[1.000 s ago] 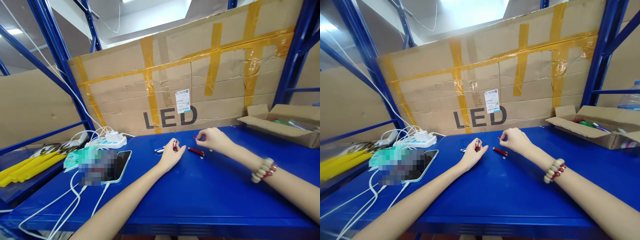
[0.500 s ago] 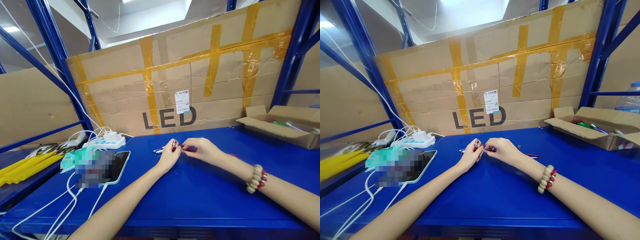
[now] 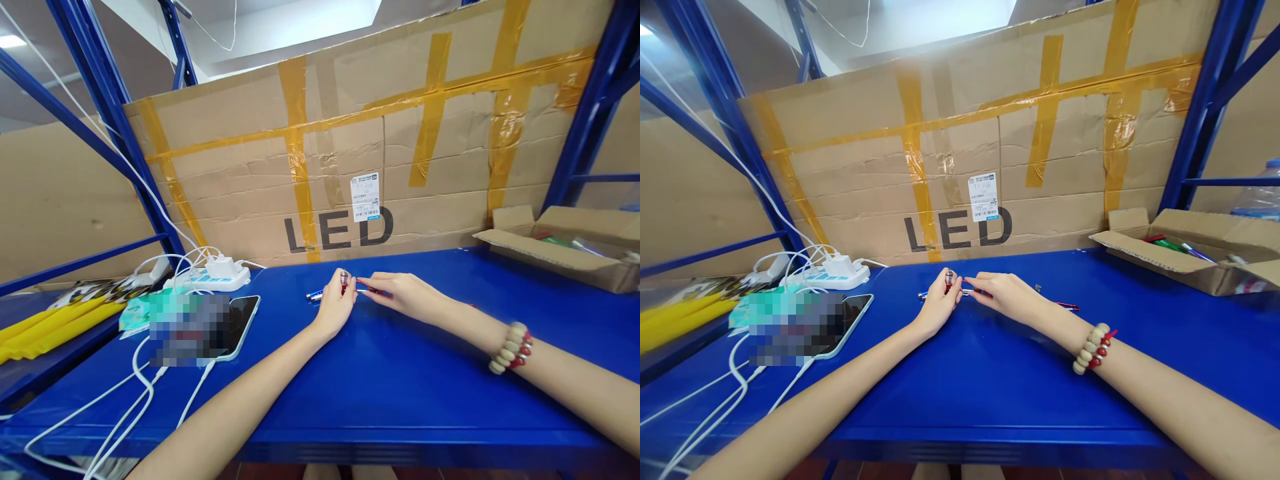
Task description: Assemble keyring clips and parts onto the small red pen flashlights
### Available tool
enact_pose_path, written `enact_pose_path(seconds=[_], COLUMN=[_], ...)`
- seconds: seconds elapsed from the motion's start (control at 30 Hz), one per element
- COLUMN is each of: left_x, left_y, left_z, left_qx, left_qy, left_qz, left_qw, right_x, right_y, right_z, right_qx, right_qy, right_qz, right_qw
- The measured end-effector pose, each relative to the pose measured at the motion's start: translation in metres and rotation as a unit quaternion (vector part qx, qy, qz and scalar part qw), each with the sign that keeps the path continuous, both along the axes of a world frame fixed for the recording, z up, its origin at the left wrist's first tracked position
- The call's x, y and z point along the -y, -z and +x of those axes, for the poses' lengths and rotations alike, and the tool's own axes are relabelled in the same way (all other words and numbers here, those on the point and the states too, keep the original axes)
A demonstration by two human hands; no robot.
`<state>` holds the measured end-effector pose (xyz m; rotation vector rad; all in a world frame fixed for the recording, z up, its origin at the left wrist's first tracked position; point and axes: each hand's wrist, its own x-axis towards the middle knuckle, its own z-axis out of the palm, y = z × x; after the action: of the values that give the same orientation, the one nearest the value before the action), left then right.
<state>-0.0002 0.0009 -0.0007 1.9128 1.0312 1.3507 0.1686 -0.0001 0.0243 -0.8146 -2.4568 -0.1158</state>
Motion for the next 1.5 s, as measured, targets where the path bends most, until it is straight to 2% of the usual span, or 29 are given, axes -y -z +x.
enact_pose_path(seconds=[0.17, 0.27, 0.47, 0.57, 0.63, 0.77, 0.93, 1.13, 1.33, 1.5], left_x=[-0.003, -0.001, 0.006, 0.007, 0.007, 0.008, 0.008, 0.005, -0.001, -0.005], left_y=[0.003, 0.002, -0.003, -0.005, -0.005, -0.004, -0.004, -0.003, -0.001, 0.001], left_z=[0.0, 0.0, 0.002, 0.003, 0.002, 0.002, 0.002, 0.001, 0.001, 0.0], left_qx=[0.0, -0.014, -0.02, -0.014, -0.032, -0.098, -0.113, -0.086, -0.095, -0.129], left_qy=[0.024, 0.033, 0.054, 0.045, 0.043, 0.083, 0.098, 0.051, -0.023, -0.07], left_qz=[0.001, 0.014, -0.003, 0.003, 0.002, 0.006, 0.036, 0.038, 0.01, 0.045], left_qw=[1.0, 0.999, 0.998, 0.999, 0.999, 0.992, 0.988, 0.994, 0.995, 0.988], right_x=[-0.001, -0.003, -0.003, -0.003, -0.003, -0.003, 0.002, 0.0, -0.006, -0.009], right_y=[0.002, 0.005, 0.003, 0.0, -0.002, -0.001, 0.001, 0.001, 0.001, 0.002], right_z=[0.001, 0.001, 0.0, 0.001, 0.003, 0.002, -0.004, -0.006, 0.002, 0.007], right_qx=[0.008, -0.004, -0.033, -0.051, -0.091, -0.172, -0.152, -0.149, -0.058, -0.033], right_qy=[-0.035, -0.04, -0.029, -0.018, -0.003, 0.017, -0.01, 0.011, 0.1, 0.139], right_qz=[-0.04, -0.04, -0.012, 0.006, 0.033, 0.085, 0.08, 0.058, -0.015, -0.062], right_qw=[0.999, 0.998, 0.999, 0.999, 0.995, 0.981, 0.985, 0.987, 0.993, 0.988])
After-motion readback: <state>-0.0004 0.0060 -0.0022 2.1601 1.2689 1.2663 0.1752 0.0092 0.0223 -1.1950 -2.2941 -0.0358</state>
